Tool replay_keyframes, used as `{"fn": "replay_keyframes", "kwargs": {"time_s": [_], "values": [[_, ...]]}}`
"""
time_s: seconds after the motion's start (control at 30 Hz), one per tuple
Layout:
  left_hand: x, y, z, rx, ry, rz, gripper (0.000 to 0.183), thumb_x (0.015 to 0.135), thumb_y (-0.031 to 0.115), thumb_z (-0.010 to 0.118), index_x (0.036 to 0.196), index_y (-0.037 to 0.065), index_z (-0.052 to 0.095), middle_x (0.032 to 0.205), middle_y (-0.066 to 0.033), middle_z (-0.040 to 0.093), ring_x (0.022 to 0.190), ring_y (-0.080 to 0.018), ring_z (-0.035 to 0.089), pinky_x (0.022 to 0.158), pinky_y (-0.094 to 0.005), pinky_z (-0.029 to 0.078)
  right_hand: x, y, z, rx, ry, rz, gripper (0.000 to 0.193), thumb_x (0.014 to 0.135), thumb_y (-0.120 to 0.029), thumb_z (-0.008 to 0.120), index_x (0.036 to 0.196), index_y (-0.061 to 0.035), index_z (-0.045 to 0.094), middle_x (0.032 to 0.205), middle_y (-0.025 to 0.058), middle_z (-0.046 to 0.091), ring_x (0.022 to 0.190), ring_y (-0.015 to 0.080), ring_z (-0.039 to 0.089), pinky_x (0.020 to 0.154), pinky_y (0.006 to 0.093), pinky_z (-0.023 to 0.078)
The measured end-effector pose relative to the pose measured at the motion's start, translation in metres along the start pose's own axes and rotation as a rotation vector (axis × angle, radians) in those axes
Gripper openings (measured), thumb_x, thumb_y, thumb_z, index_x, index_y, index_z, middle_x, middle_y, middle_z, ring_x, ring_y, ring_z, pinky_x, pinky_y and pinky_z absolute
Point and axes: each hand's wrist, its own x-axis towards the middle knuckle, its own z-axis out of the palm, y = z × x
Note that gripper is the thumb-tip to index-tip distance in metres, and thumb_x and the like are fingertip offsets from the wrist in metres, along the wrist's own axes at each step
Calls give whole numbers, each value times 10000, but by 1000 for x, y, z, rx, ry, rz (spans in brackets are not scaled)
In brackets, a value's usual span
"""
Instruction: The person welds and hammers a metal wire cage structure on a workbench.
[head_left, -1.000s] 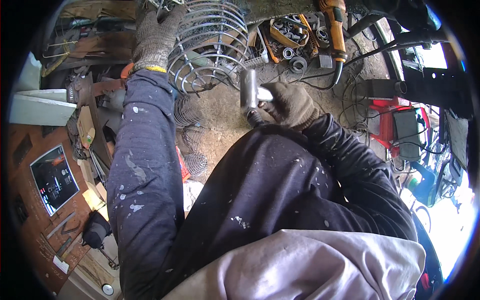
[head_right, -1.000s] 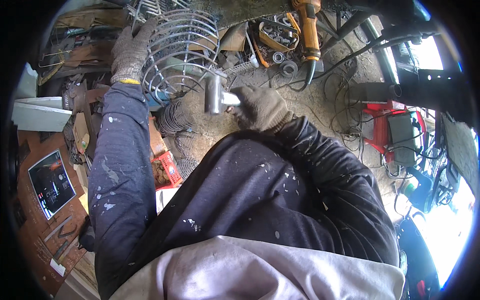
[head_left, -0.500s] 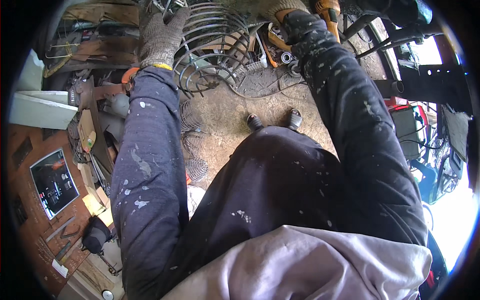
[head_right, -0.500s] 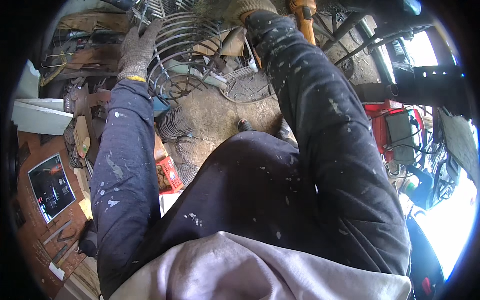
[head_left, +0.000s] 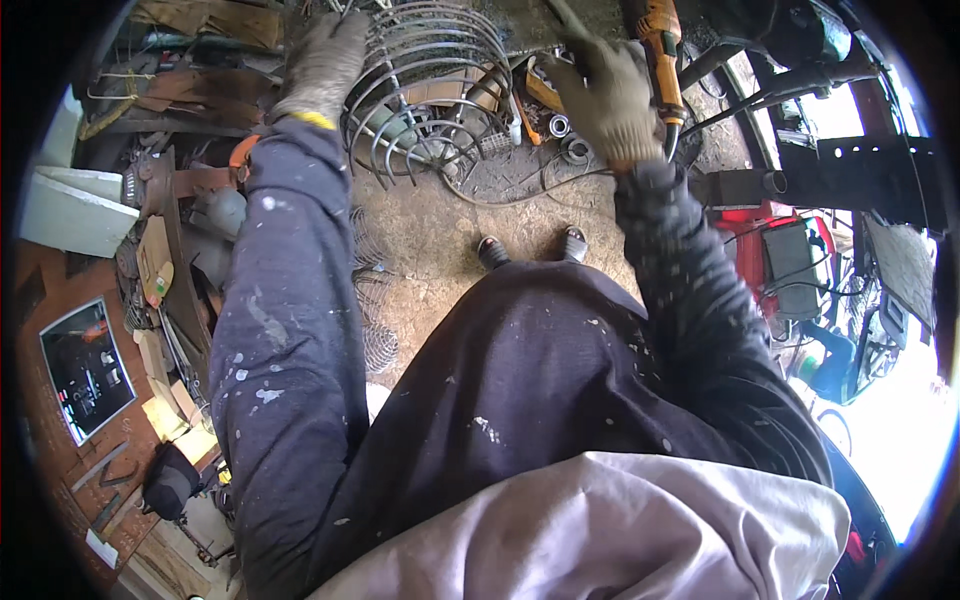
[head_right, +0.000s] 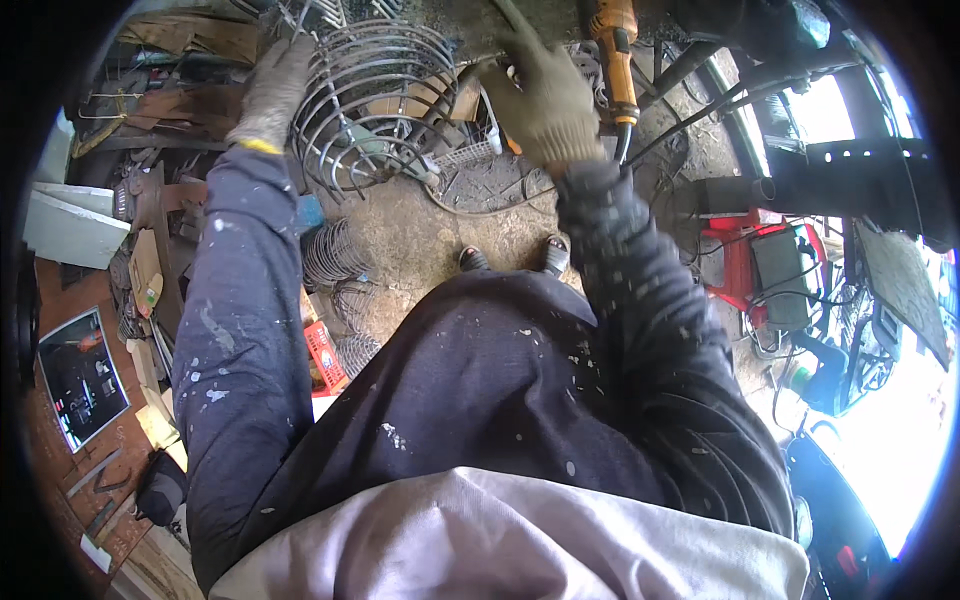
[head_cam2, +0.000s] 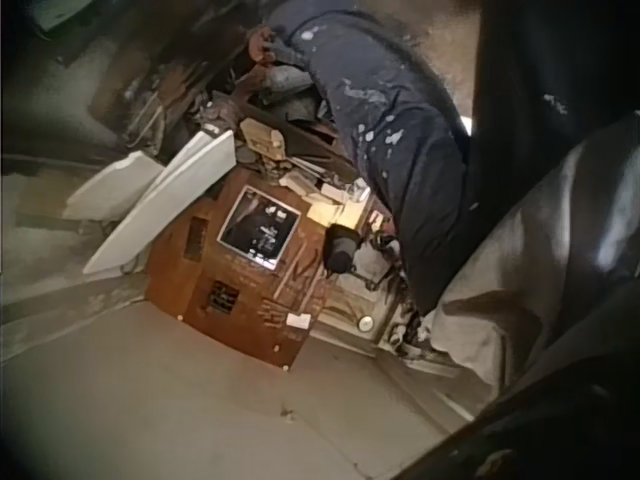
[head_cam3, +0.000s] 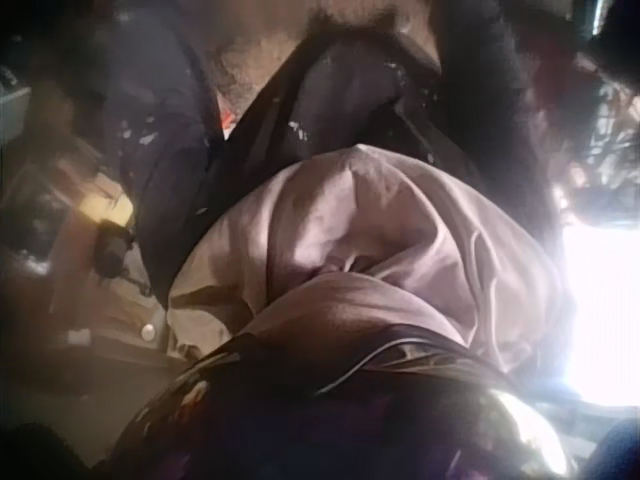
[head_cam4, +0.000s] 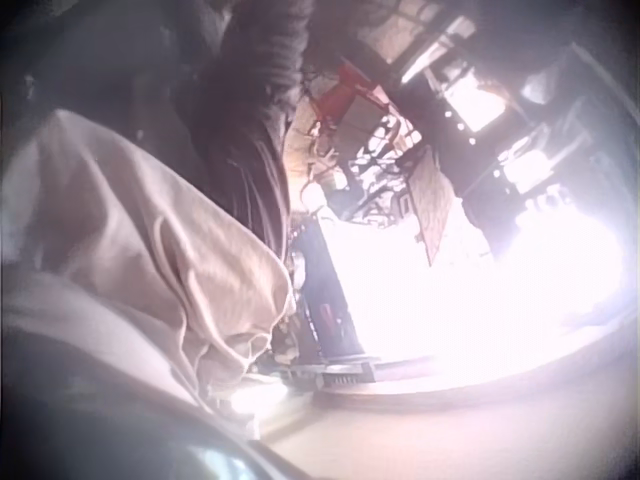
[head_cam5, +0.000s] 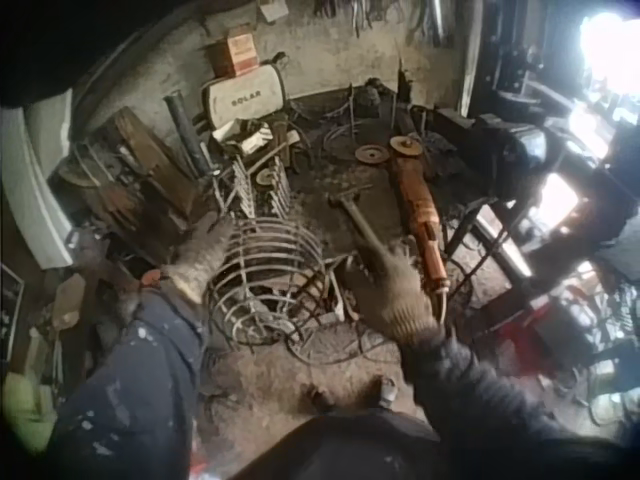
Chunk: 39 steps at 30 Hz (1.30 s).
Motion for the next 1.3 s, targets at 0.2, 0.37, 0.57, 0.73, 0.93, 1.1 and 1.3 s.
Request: {"fn": "replay_keyframes", "kwargs": {"time_s": [0.2,0.37,0.57,0.73,0.93,1.1,1.3], "values": [[-111,74,-60,-279,-119,19,376,1015,357,544,1178,41,666,802,-30,621,669,-95,545,612,-253,456,-128,12,-30,380,-274,537,372,982,-295,615,1244,-32,645,1054,126,697,976,211,667,852,335,532],[-232,87,-40,-232,-590,61,418,971,227,620,1347,47,595,850,-130,673,671,-203,621,655,-319,510,-108,-74,-44,677,-615,542,534,987,-459,607,1311,-34,603,983,60,676,856,158,613,791,309,530],[-260,60,12,-215,-375,461,426,968,130,558,1374,4,532,1026,-257,679,867,-384,687,750,-423,531,-92,-94,-5,795,-521,725,403,1053,-357,516,1182,-14,685,804,46,648,623,91,560,576,239,479],[-269,46,-24,-212,-524,334,429,980,135,545,1379,-21,520,875,-210,666,668,-276,647,642,-376,514,-83,-96,-3,869,-537,822,411,1037,-362,547,1134,8,698,706,25,598,547,106,526,511,245,449],[-281,77,-54,-430,-505,-151,458,978,118,532,1422,12,499,800,-107,678,558,-103,603,501,-278,494,-81,-57,22,1071,-312,835,402,1047,-378,518,1196,-16,611,770,25,575,621,129,549,580,271,480],[-275,96,-56,-389,-390,-333,462,999,147,541,1445,44,479,871,-111,696,528,-95,593,468,-247,479,-81,10,53,1319,-413,1155,493,1045,-445,483,1273,-18,577,1031,127,652,889,241,649,821,376,541],[-265,112,-40,-223,-356,-298,460,1022,148,514,1474,85,453,895,-116,711,542,-98,617,482,-250,503,-75,17,75,1629,-759,1073,574,1047,-490,440,1420,-56,472,1305,176,592,1169,334,586,1022,497,470]]}}
